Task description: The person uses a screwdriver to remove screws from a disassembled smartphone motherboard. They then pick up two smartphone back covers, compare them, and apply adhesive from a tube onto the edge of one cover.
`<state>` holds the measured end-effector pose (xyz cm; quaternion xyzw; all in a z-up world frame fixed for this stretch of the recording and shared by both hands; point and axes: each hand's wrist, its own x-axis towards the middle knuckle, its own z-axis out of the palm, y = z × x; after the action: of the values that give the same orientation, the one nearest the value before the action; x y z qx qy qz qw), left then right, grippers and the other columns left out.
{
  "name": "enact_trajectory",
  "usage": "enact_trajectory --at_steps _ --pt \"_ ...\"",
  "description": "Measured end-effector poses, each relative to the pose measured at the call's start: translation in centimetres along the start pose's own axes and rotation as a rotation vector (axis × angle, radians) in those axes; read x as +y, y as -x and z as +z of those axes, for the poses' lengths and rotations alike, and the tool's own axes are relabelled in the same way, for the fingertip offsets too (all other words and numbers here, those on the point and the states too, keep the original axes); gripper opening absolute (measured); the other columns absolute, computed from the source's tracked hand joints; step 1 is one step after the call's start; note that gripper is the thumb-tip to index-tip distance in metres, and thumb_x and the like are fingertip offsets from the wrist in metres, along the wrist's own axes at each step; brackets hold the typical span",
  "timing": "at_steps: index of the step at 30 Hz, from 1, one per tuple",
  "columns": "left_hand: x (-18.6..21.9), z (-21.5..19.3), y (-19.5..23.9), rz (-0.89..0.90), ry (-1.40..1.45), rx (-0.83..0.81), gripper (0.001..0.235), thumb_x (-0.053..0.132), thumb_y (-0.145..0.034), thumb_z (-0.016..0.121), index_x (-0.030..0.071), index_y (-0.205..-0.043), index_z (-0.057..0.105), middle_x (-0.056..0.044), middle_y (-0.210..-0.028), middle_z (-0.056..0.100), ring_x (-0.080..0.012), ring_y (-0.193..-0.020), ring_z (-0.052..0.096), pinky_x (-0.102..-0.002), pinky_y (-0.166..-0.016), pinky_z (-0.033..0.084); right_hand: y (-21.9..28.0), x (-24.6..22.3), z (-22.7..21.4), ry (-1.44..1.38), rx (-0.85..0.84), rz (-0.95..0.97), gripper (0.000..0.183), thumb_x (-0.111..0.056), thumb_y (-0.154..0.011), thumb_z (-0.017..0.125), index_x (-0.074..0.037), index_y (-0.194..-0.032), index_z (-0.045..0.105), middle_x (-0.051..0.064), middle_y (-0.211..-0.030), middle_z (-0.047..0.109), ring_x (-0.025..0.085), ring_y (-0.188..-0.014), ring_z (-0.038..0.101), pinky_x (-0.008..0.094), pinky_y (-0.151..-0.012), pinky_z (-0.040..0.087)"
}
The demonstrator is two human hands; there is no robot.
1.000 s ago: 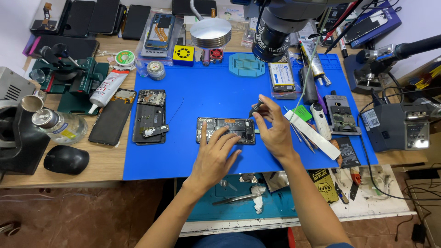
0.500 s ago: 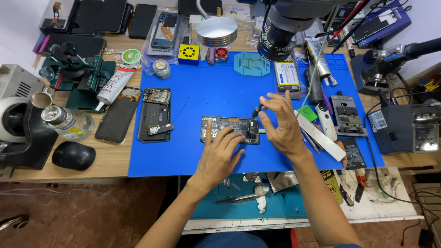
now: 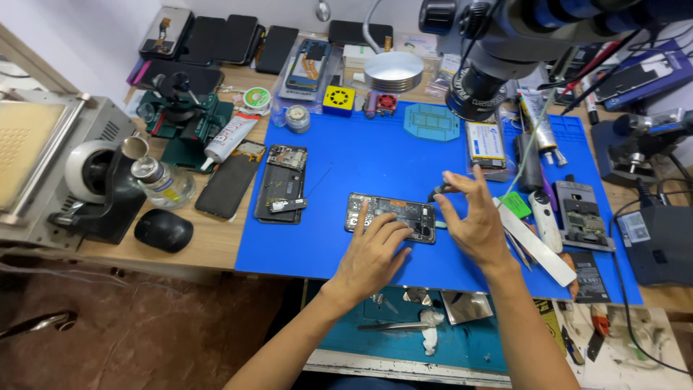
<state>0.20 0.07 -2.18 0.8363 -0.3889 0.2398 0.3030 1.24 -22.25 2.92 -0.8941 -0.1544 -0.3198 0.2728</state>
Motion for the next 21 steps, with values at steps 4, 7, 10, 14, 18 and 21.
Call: enact_trajectory --at_steps 4,7,10,14,18,21 --pt "-0.5 0.5 -0.2 -0.001 -0.017 0.029 0.036 0.022 -0.091 0.078 0.011 -0.124 0.068 -0.008 -0.116 0.072 -0.0282 -0.128 0.06 -0.065 -0.128 0.021 -0.7 -1.0 -0.1 -0.077 -0.025 -0.021 0.047 -0.01 -0.1 0.072 -0.005 -0.143 0.054 0.013 -0.134 0.07 0.036 -0.134 0.061 0.058 -0.126 0.033" --pt "-0.7 -0.5 -0.5 -0.002 0.064 0.024 0.033 0.021 -0.093 0.077 0.011 -0.124 0.068 -0.008 -0.115 0.071 -0.028 -0.128 0.06 -0.065 -0.128 0.023 -0.2 -0.9 -0.2 0.042 0.007 -0.049 0.045 -0.012 -0.097 0.078 -0.005 -0.137 0.058 0.011 -0.124 0.074 0.03 -0.11 0.073 0.06 -0.128 0.033" --pt "-3.3 -3.5 -1.9 -0.066 0.096 0.063 0.01 0.016 -0.097 0.072 0.014 -0.106 0.075 -0.003 -0.099 0.073 -0.0208 -0.111 0.065 -0.053 -0.124 0.035 -0.8 -1.3 -0.4 -0.054 -0.049 -0.01 0.041 -0.012 -0.103 0.069 -0.005 -0.14 0.052 0.012 -0.128 0.072 0.037 -0.132 0.063 0.064 -0.124 0.034" --pt "-11.5 -7.9 -0.7 -0.295 -0.231 0.202 0.003 0.026 -0.095 0.075 0.027 -0.099 0.075 0.007 -0.086 0.065 -0.018 -0.088 0.06 -0.042 -0.087 0.048 0.1 0.3 0.0 0.058 -0.025 -0.02 0.041 -0.012 -0.098 0.077 -0.008 -0.135 0.06 0.007 -0.113 0.078 0.027 -0.107 0.075 0.056 -0.123 0.043" --pt "-17.0 -13.1 0.7 -0.475 -0.403 -0.048 0.005 0.034 -0.096 0.076 0.031 -0.098 0.079 0.011 -0.083 0.067 -0.0159 -0.085 0.059 -0.04 -0.084 0.044 0.5 0.2 0.0 0.003 -0.022 0.073 0.045 -0.009 -0.097 0.077 -0.008 -0.138 0.06 0.007 -0.115 0.079 0.025 -0.109 0.075 0.048 -0.119 0.049" --pt "-17.7 -13.7 0.6 -0.483 -0.365 -0.174 0.005 0.028 -0.092 0.078 0.024 -0.095 0.08 0.007 -0.08 0.066 -0.0169 -0.086 0.058 -0.039 -0.086 0.041 -0.2 -2.3 -0.8 -0.084 -0.051 0.146 0.046 -0.005 -0.098 0.074 -0.009 -0.141 0.058 0.01 -0.118 0.078 0.028 -0.113 0.074 0.048 -0.112 0.054"
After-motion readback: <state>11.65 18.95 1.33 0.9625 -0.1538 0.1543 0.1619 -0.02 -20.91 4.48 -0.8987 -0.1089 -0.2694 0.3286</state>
